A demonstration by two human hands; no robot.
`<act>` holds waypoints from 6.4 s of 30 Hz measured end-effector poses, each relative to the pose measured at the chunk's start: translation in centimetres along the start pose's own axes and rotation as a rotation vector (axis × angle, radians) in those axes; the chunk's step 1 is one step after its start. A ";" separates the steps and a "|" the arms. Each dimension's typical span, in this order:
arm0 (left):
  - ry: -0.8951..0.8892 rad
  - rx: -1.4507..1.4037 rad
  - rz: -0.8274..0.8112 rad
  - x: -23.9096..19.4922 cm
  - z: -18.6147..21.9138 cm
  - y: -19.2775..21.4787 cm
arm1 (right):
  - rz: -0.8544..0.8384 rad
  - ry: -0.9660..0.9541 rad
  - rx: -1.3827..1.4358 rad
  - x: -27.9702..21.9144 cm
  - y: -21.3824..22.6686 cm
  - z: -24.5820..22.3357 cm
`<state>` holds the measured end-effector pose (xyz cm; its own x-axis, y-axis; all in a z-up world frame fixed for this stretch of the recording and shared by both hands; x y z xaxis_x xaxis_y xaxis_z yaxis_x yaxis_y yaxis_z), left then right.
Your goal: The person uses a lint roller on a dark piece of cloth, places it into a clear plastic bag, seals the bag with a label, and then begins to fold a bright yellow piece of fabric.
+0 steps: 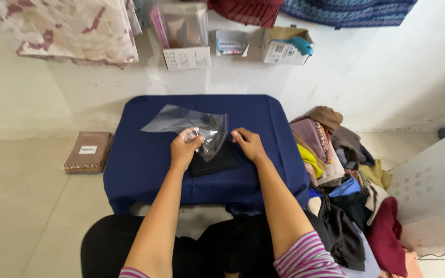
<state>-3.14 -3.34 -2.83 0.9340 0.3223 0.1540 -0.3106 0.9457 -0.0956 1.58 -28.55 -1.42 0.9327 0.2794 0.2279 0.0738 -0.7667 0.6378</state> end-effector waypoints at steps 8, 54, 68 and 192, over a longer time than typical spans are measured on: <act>0.003 0.024 0.020 -0.3 -0.2 0.2 | -0.144 -0.131 -0.037 -0.5 1.4 -3.4; 0.443 -0.654 0.118 5.5 7.2 9.2 | -0.552 1.253 -0.379 4.4 -1.7 -18.2; 0.134 -0.185 0.489 5.2 2.4 13.4 | -0.449 -0.485 -0.406 7.9 -2.8 -8.4; 0.640 -0.535 0.307 8.7 10.8 6.8 | -0.627 0.337 0.056 7.7 -6.1 -19.9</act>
<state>0.90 6.37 8.49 0.7925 0.3224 -0.5177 -0.5893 0.6234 -0.5139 1.25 -10.22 11.09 0.5496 0.8338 0.0513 0.5871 -0.4292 0.6863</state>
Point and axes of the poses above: each hand's wrist, its own x-axis towards the middle knuckle, its own y-axis out of the back of the hand, z = x × y, the point moved 1 cm from there along x, towards the middle knuckle, and after that the axes turned 6 degrees about -x, right-handed, at the moved point
